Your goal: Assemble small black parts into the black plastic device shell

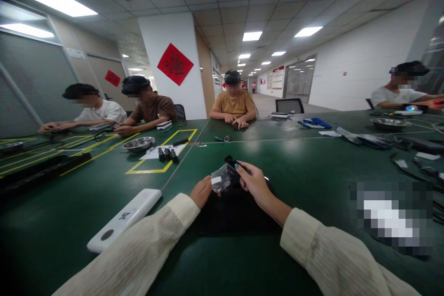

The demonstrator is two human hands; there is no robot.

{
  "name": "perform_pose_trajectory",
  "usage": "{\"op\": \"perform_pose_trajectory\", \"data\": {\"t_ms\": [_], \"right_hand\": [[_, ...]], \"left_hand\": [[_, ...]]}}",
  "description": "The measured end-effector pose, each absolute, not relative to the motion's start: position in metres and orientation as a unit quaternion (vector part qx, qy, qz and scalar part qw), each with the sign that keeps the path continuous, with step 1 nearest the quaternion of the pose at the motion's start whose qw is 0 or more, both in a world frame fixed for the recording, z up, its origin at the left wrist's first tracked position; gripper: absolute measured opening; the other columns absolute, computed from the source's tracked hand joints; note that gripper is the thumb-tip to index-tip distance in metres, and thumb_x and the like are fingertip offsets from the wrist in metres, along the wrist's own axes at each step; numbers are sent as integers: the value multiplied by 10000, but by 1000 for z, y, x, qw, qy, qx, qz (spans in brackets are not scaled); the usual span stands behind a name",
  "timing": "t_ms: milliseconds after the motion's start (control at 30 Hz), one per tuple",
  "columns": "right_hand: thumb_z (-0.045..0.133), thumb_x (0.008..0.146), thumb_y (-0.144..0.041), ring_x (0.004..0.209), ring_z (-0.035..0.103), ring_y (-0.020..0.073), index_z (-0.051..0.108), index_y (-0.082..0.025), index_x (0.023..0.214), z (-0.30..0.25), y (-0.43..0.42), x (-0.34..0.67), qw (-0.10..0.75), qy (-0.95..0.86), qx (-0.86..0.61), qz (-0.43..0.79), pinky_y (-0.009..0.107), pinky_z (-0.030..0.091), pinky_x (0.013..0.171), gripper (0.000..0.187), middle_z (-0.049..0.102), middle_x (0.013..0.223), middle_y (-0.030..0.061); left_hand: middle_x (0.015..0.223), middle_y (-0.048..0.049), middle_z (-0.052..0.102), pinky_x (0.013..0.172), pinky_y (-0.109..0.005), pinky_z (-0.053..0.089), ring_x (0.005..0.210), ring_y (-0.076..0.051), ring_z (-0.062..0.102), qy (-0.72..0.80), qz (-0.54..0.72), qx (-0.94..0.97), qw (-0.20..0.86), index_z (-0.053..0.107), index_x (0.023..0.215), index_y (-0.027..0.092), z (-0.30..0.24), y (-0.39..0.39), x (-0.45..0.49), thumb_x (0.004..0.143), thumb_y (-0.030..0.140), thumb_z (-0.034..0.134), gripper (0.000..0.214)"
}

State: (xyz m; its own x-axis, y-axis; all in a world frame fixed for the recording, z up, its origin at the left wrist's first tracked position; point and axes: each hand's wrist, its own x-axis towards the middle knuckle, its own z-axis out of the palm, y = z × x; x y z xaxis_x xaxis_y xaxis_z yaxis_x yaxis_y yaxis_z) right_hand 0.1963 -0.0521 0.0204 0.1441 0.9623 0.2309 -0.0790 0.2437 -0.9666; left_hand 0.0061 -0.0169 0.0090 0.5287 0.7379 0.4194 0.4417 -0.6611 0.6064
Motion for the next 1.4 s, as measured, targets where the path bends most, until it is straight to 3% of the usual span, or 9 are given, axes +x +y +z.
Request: {"op": "perform_pose_trajectory", "data": {"t_ms": [167,333,500,633,867,1067,1167,1300,1400], "right_hand": [[597,689,-533,325,308,51,631,-86,1019,23,-55,197,638,-460,-479,390,183,209,327,556,380,376,-82],[587,714,-514,369,347,68,654,-111,973,20,-54,198,646,-477,-491,338,201,248,347,484,400,429,-58],[547,763,-486,503,471,106,633,-156,1030,22,-54,204,654,-524,-480,260,229,362,429,433,571,682,30],[509,806,-452,654,530,141,622,-186,1031,22,-52,207,637,-583,-455,215,250,422,534,366,590,863,63],[468,848,-356,827,541,188,614,-203,923,21,-58,207,628,-651,-408,128,320,441,733,225,567,868,64],[487,824,-323,731,515,174,609,-203,890,25,-66,204,572,-708,-405,86,292,417,640,183,544,796,49],[456,835,-321,647,487,151,566,-196,769,25,-63,209,580,-692,-419,94,269,381,586,179,514,720,24],[437,839,-374,549,414,125,452,-203,605,20,-53,217,565,-683,-452,104,256,335,553,290,428,579,-19],[390,851,-448,551,428,131,482,-200,595,16,-50,220,524,-708,-449,153,255,342,557,368,429,555,-18]], "left_hand": [[610,-29,630,822,-296,417,759,-165,584,356,355,831,238,653,698,170,7,-18,8,905,428,126,622],[567,-16,603,707,-269,427,644,-145,576,406,367,799,248,676,720,164,11,-20,9,905,417,104,653],[555,-11,602,672,-253,415,634,-142,568,416,347,817,199,676,695,171,18,-22,9,896,374,190,564],[538,-6,602,711,-256,413,651,-144,567,399,330,838,174,674,687,179,19,-20,8,893,328,222,518],[532,-4,621,752,-279,408,706,-158,567,403,324,841,159,669,653,198,19,-20,6,892,324,247,501],[531,-10,625,760,-284,407,721,-164,567,412,321,837,161,663,629,193,21,-22,6,882,315,259,492],[530,-9,626,765,-289,408,750,-172,565,415,324,835,162,664,632,196,20,-21,6,881,326,267,487],[520,-7,622,766,-298,410,760,-175,561,419,329,831,161,660,622,200,18,-21,6,879,325,273,481],[523,-12,620,760,-300,414,790,-182,556,427,336,824,160,659,624,197,19,-23,6,875,323,282,470]]}}
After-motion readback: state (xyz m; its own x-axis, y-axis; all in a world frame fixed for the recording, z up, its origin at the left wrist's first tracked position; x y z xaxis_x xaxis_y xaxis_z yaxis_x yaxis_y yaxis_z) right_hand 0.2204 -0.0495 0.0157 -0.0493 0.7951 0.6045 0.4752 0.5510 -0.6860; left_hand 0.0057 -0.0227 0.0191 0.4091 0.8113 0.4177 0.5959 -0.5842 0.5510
